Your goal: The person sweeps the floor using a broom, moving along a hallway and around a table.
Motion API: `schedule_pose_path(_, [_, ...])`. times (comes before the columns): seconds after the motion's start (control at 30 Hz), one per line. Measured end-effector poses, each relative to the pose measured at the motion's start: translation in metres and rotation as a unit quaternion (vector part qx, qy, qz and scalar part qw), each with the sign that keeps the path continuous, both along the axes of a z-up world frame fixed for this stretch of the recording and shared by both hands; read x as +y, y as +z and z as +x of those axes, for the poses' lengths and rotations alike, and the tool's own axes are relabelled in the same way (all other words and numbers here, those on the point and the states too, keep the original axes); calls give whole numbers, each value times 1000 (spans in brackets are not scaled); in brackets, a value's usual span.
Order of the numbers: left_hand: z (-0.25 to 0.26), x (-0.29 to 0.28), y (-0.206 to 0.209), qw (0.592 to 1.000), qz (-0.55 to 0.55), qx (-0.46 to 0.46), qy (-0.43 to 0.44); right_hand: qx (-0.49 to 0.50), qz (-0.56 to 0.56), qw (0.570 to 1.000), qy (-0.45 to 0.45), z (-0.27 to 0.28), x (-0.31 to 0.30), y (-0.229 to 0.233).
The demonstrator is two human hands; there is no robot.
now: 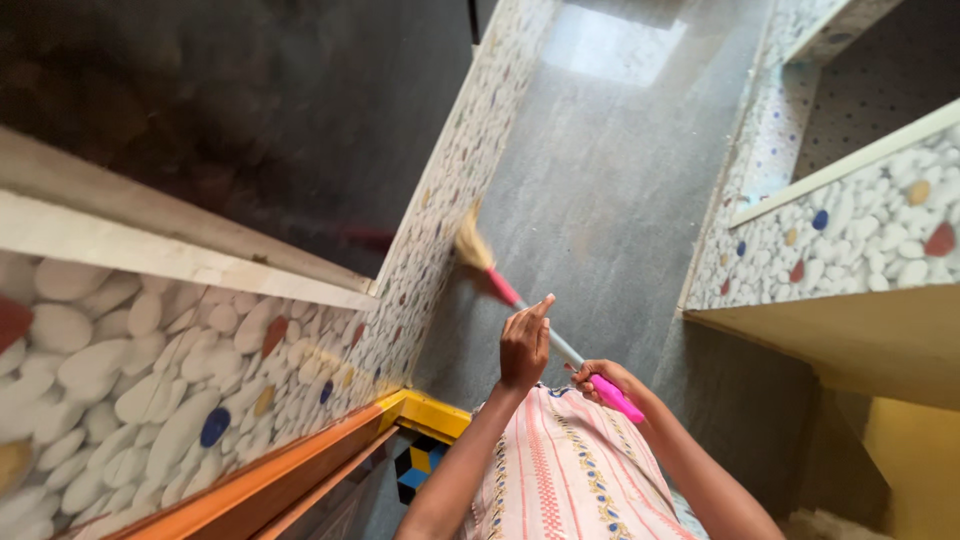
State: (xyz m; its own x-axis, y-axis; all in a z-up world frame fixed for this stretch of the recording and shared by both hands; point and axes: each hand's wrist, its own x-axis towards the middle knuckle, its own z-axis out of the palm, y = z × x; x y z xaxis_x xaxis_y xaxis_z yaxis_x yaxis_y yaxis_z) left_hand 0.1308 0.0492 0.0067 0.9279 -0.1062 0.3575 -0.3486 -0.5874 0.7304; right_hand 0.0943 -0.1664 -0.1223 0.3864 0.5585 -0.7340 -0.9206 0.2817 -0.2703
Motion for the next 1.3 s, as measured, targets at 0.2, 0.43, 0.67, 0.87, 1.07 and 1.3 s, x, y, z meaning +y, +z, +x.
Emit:
schedule_pose_path(0.2, [5,-7,3,998,-22,-22,-49,100,74,992,33,20,-27,-22])
schedule_pose_path(0.43, [-2,-5,2,999,-14,-22,-33,-148,-346,923,85,88,-57,-48])
schedule_pose_path(0.67, [-10,-24,-4,999,-25,-13,-26,-242,-452,848,137,48,-62,8])
schedule_pose_path(0.87, [-7,-57,-8,998,-25,-16,-59,-142,-175,970,90,-43,-84,20])
schedule_pose_path(1.07, [-6,-83,-9,997,-18,-37,-72,-39,-128,984,115,-89,-82,13])
schedule_pose_path(1.3, [-18,-93,-16,998,-21,-6,-63,-88,-311,938,121,-50,-155,15])
